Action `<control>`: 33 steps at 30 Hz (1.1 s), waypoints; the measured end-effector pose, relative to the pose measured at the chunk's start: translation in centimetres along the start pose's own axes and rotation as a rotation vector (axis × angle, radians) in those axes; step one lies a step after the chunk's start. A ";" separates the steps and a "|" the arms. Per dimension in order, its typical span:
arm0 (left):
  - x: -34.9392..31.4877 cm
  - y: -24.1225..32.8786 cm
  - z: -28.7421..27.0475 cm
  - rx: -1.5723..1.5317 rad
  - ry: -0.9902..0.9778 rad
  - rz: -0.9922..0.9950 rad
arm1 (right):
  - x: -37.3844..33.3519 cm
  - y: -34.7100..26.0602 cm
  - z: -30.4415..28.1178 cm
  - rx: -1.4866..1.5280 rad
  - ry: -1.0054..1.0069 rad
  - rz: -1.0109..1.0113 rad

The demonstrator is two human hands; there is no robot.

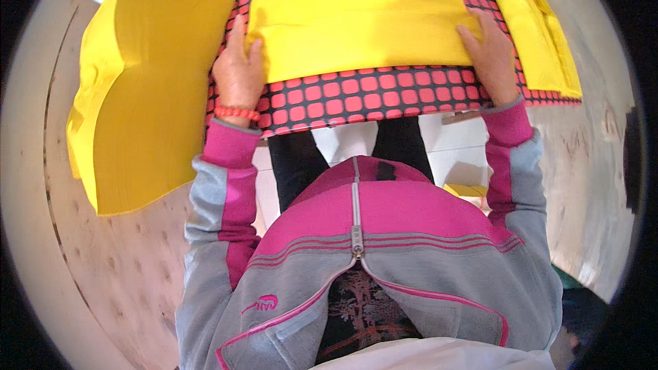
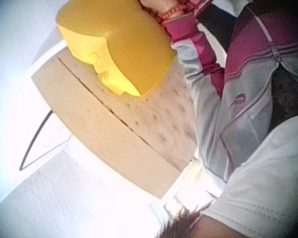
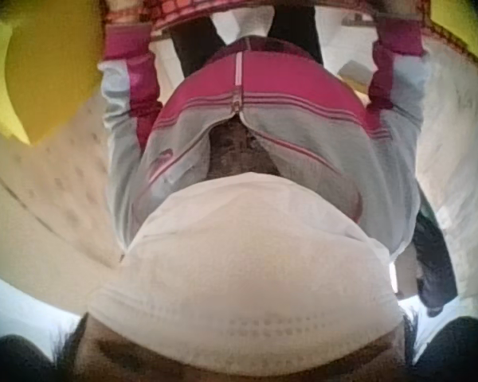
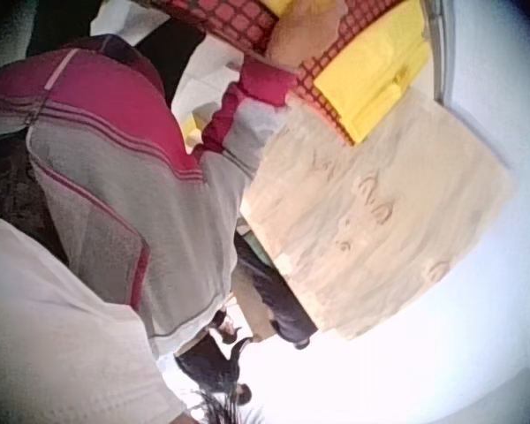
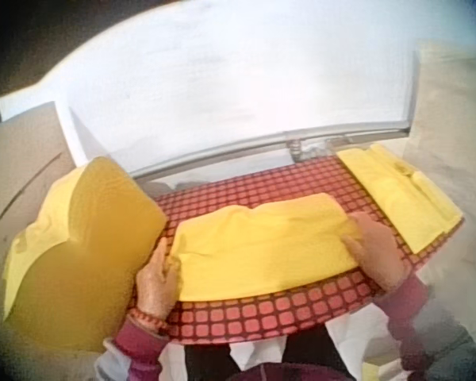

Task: The person folds a yellow fabric sheet on a patterned table. They smooth the fabric, fold it in half multiple times, and align the edges by hand. The folded fabric is placed on the table at the end.

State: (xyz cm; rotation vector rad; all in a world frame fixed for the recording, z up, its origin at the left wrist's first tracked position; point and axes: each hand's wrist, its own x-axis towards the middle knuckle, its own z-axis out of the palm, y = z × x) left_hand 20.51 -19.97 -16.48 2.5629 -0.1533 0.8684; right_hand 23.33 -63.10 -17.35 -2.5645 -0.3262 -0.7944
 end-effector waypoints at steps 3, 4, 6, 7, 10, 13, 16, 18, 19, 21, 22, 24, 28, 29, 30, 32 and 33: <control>-0.2 0.1 -0.3 0.022 -0.096 -0.143 | -0.2 0.0 -0.1 -0.002 -0.001 0.048; -0.2 0.1 -0.3 0.031 -0.096 -0.144 | -0.3 0.0 -0.2 0.006 -0.001 0.028; -0.3 -0.1 -0.4 -0.122 -0.089 -0.185 | -0.3 -0.1 -0.3 0.013 0.008 0.033; -0.1 -0.2 -0.3 -0.180 -0.066 -0.121 | -0.3 -0.1 -0.3 0.032 0.000 0.042; -0.1 -0.3 0.0 -0.283 -0.031 0.018 | -0.4 -0.2 -0.4 0.083 0.003 0.037; -0.6 -0.1 -0.4 -0.177 -0.067 0.041 | -0.4 -0.3 -0.6 0.074 -0.004 0.029; -0.9 0.3 -1.1 -0.035 -0.061 0.102 | -0.5 -0.3 -0.7 0.089 0.001 0.022; -0.9 0.6 -1.5 -0.038 0.012 0.206 | -0.5 -0.3 -0.7 0.087 -0.007 0.034; -1.0 0.7 -1.7 -0.073 -0.045 0.072 | -0.6 -0.3 -0.7 0.095 -0.005 0.044; -1.4 0.9 -2.2 -0.144 -0.177 -0.213 | -0.6 -0.2 -0.7 0.072 0.002 0.017; -1.4 0.9 -2.2 -0.114 -0.168 -0.192 | -0.6 -0.2 -0.6 0.064 0.011 0.003; -1.5 0.8 -2.3 -0.056 -0.159 -0.151 | -0.6 -0.1 -0.6 0.063 0.005 0.012; -1.4 0.6 -2.1 -0.005 -0.126 -0.085 | -0.5 -0.2 -0.6 0.048 -0.011 0.039; -1.2 0.6 -1.8 0.000 -0.044 0.037 | -0.5 -0.2 -0.6 0.057 -0.017 0.043; -1.3 0.8 -1.8 -0.014 -0.013 0.088 | -0.5 -0.2 -0.6 0.065 -0.016 0.045; -1.5 1.2 -1.9 -0.045 -0.086 -0.025 | -0.4 -0.3 -0.7 0.068 -0.028 0.049; -1.8 1.4 -2.1 -0.023 -0.153 -0.113 | -0.4 -0.3 -0.8 0.062 -0.041 0.051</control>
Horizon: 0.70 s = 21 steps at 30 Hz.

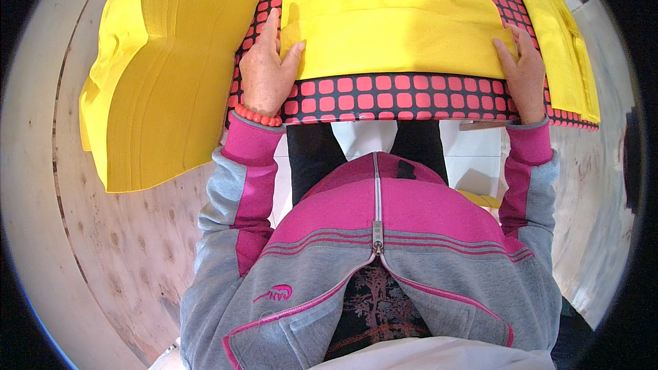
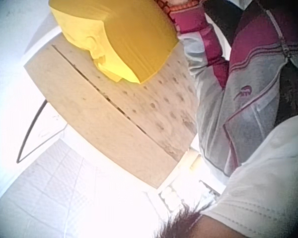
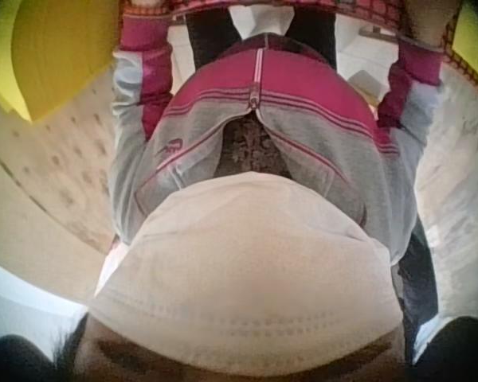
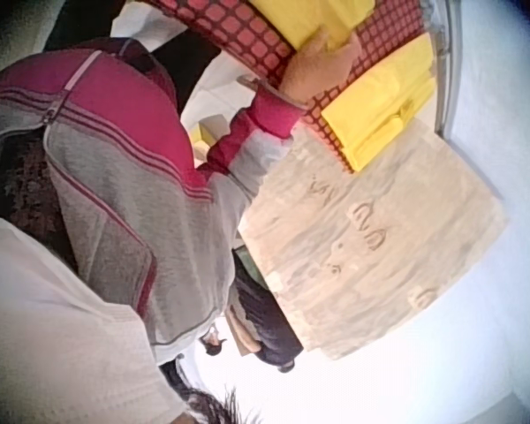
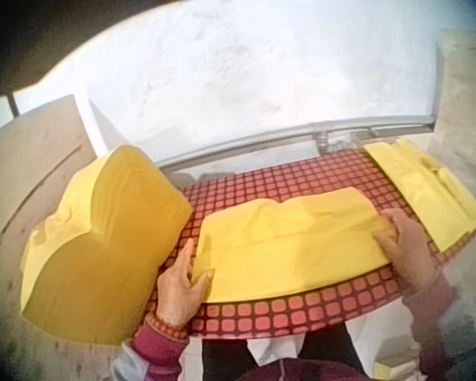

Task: The person folds a yellow fabric sheet on a patterned table. They smooth the fabric, fold it in half multiple times, and align the edges by hand. The folded fabric is placed on the table at the end.

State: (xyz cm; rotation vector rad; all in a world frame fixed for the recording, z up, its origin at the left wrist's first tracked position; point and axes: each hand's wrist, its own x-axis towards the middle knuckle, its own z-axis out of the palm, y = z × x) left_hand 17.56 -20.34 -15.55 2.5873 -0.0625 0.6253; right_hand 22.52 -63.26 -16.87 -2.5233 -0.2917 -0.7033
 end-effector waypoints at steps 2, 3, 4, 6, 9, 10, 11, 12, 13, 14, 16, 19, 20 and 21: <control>-0.3 0.2 -0.4 0.025 -0.070 -0.092 | 0.1 0.0 -0.1 0.009 -0.024 0.012; -0.4 0.2 -0.5 0.031 -0.072 -0.093 | 0.1 0.0 -0.2 0.023 -0.033 0.021; -0.4 0.2 -0.6 0.030 -0.053 -0.063 | 0.2 0.1 -0.2 0.038 -0.043 0.029; -0.4 0.0 -0.6 0.024 -0.048 -0.050 | 0.3 0.2 -0.3 0.031 -0.060 0.037; -0.5 -0.2 -0.5 -0.014 -0.038 -0.053 | 0.4 0.4 -0.3 0.064 -0.085 0.059; -0.5 -0.3 -0.4 -0.033 -0.046 -0.068 | 0.4 0.5 -0.2 0.092 -0.081 0.079; -0.6 -0.3 -0.4 -0.038 -0.037 -0.058 | 0.4 0.6 -0.2 0.065 -0.064 0.030; -0.6 -0.2 -0.4 -0.043 -0.036 -0.055 | 0.4 0.6 -0.1 0.052 -0.038 -0.007; -0.7 -0.1 -0.5 -0.048 -0.036 -0.052 | 0.3 0.6 -0.1 0.035 -0.021 -0.015; -0.7 0.0 -0.6 -0.048 -0.033 -0.074 | 0.3 0.6 0.0 0.035 0.000 -0.029; -0.8 0.6 -0.9 0.106 -0.051 -0.071 | 0.1 0.5 -0.1 0.031 -0.026 0.038; -0.7 2.3 -1.4 0.354 0.123 0.170 | 0.0 0.2 -0.3 0.021 -0.034 0.062; -0.6 3.0 -1.5 0.435 0.225 0.311 | 0.0 0.0 -0.3 0.024 -0.036 0.057; -0.5 3.9 -1.3 0.383 0.178 0.351 | 0.0 -0.1 -0.3 0.036 -0.032 0.040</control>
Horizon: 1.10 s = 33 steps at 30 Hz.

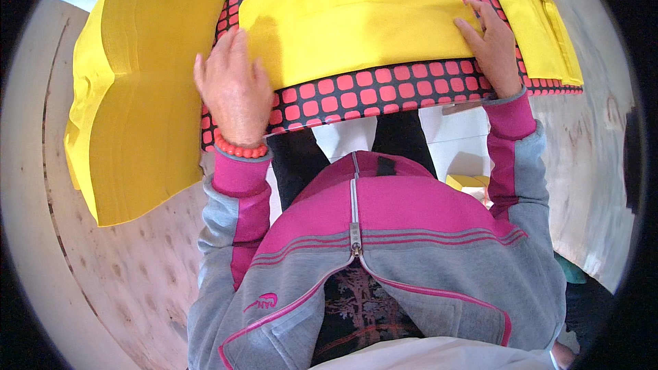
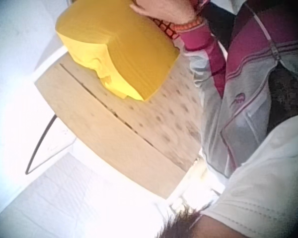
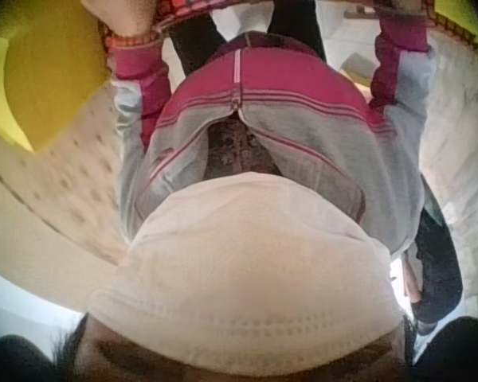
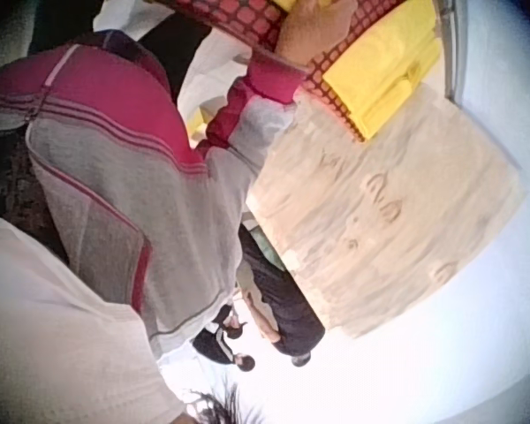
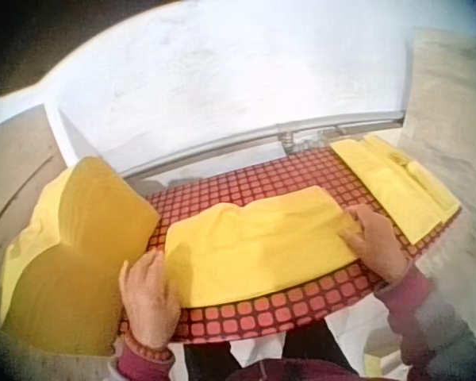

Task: The person folds a yellow fabric sheet on a patterned table. They smooth the fabric, fold it in half multiple times, and align the edges by hand. The folded fabric is placed on the table at the end.

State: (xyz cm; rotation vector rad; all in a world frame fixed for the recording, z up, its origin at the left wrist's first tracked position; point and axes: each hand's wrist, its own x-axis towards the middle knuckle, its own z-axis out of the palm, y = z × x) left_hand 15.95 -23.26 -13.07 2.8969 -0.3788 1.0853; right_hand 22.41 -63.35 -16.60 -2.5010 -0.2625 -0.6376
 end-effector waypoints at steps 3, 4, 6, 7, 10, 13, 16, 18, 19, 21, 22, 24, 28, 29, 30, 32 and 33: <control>0.8 3.7 0.7 -0.189 -0.116 0.144 | 0.2 -0.2 -0.1 -0.027 0.010 -0.017; 1.0 5.0 1.0 -0.253 -0.151 0.228 | 0.3 -0.2 0.0 -0.025 0.031 -0.040; 1.3 6.9 1.8 -0.373 -0.277 0.290 | 0.4 0.0 0.0 -0.033 -0.012 -0.024; 1.4 7.4 2.0 -0.435 -0.300 0.340 | 0.4 0.2 0.0 -0.030 -0.027 0.006; 1.1 8.1 2.5 -0.428 -0.451 0.290 | 0.3 0.6 0.2 0.012 -0.017 -0.035; 0.3 8.4 2.4 -0.382 -0.455 0.262 | 0.2 0.8 0.4 0.088 0.048 -0.055; 0.0 8.6 2.3 -0.350 -0.470 0.249 | -0.2 0.8 -0.3 0.139 0.016 0.108; -0.1 8.8 2.3 -0.347 -0.491 0.231 | -0.8 0.4 -0.6 0.227 0.045 0.128; -0.1 8.8 2.2 -0.343 -0.503 0.226 | -1.2 0.3 -0.8 0.218 0.063 0.110; -0.1 8.8 2.2 -0.333 -0.510 0.227 | -1.8 0.0 -1.1 0.086 0.058 0.075; -0.1 8.9 2.2 -0.327 -0.509 0.228 | -2.0 0.0 -1.1 0.087 0.060 0.080; -0.1 8.9 2.3 -0.320 -0.484 0.240 | -2.1 0.0 -0.9 0.103 0.075 0.061; -0.2 9.0 2.3 -0.312 -0.467 0.238 | -1.6 0.0 -0.2 0.113 0.135 0.082; -0.2 9.0 2.3 -0.308 -0.464 0.239 | -1.5 -0.1 -0.2 0.134 0.138 0.073; -0.2 9.0 2.3 -0.303 -0.461 0.240 | -1.4 -0.1 -0.3 0.151 0.136 0.086; -0.2 9.0 2.4 -0.303 -0.457 0.237 | -1.3 -0.3 -0.8 0.170 0.110 0.108; -0.2 9.0 2.4 -0.308 -0.455 0.233 | -1.4 -0.3 -1.1 0.171 0.087 0.115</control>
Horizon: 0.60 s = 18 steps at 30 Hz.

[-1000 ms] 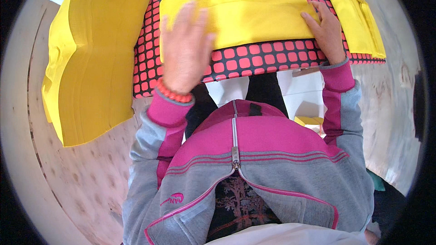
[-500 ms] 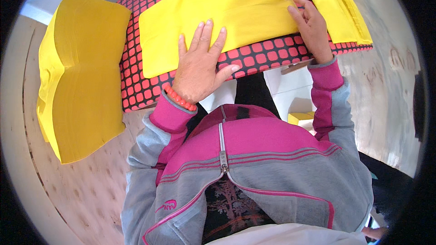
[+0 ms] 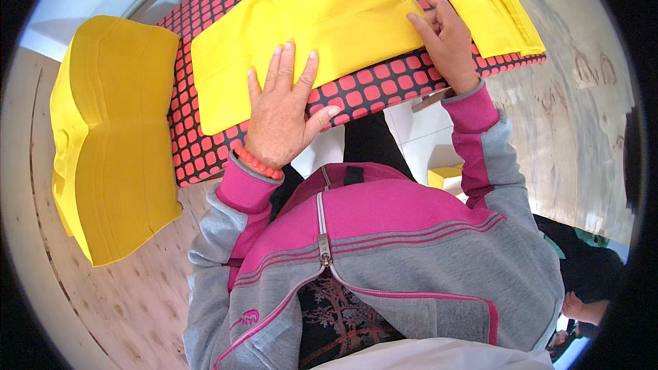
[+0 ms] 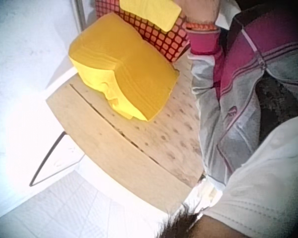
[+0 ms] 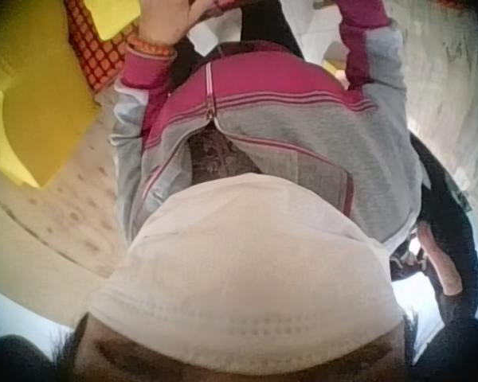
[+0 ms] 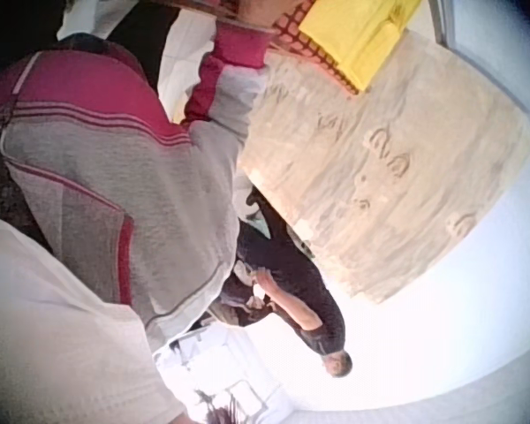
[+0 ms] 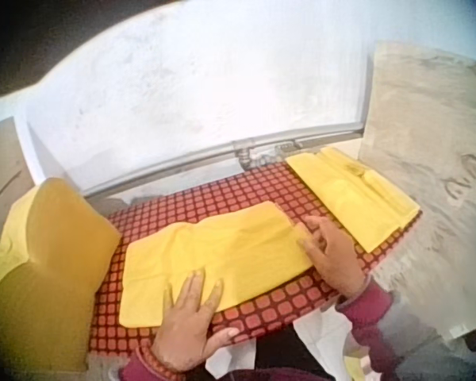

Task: The person folds a yellow fabric sheet on a patterned table. They smooth the fabric, fold it in half multiple times, and align the edges by hand. The folded fabric is placed on the table at the end.

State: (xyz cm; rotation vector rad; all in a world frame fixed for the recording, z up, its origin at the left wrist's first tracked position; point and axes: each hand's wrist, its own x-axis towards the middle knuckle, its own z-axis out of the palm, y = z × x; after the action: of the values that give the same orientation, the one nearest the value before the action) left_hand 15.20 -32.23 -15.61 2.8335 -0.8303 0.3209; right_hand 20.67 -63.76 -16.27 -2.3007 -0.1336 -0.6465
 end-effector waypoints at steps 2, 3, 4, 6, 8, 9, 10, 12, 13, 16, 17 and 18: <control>0.0 0.0 0.1 -0.008 0.004 -0.005 | -0.1 0.0 -0.6 0.018 -0.067 0.004; 0.0 0.0 0.1 -0.011 0.004 -0.008 | -0.2 0.1 -0.9 0.038 -0.112 0.000; 0.0 0.0 0.1 -0.018 0.014 -0.008 | -0.3 0.2 -1.1 0.067 -0.130 -0.035; -0.1 0.0 0.1 -0.012 0.008 -0.015 | -0.1 0.6 -0.7 0.232 -0.143 -0.145; -0.1 0.0 0.2 -0.012 0.015 -0.017 | 0.3 1.1 -0.3 0.288 -0.145 -0.215; -0.1 0.0 0.2 -0.014 0.020 -0.018 | 0.5 1.2 -0.2 0.257 -0.156 -0.215; -0.1 0.0 0.2 -0.013 0.024 -0.018 | 0.6 1.3 -0.1 0.232 -0.141 -0.187; -0.1 0.1 0.2 -0.016 0.023 -0.019 | 0.6 1.3 -0.1 0.264 -0.113 -0.237; -0.1 0.1 0.2 -0.016 0.022 -0.020 | 0.5 1.2 -0.2 0.268 -0.101 -0.240; 0.0 0.2 0.2 -0.006 0.027 -0.018 | 0.1 1.1 -0.7 0.137 -0.149 -0.033; 0.0 0.2 0.2 0.000 0.020 -0.021 | 0.0 1.1 -0.7 0.162 -0.136 -0.034; 0.0 0.2 0.1 0.000 0.018 -0.022 | 0.0 1.2 -0.6 0.187 -0.123 -0.035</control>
State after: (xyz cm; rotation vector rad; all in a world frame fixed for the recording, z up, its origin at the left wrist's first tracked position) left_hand 15.10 -32.39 -15.74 2.8335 -0.7957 0.3429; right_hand 20.79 -65.03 -16.70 -2.1610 -0.2818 -0.4879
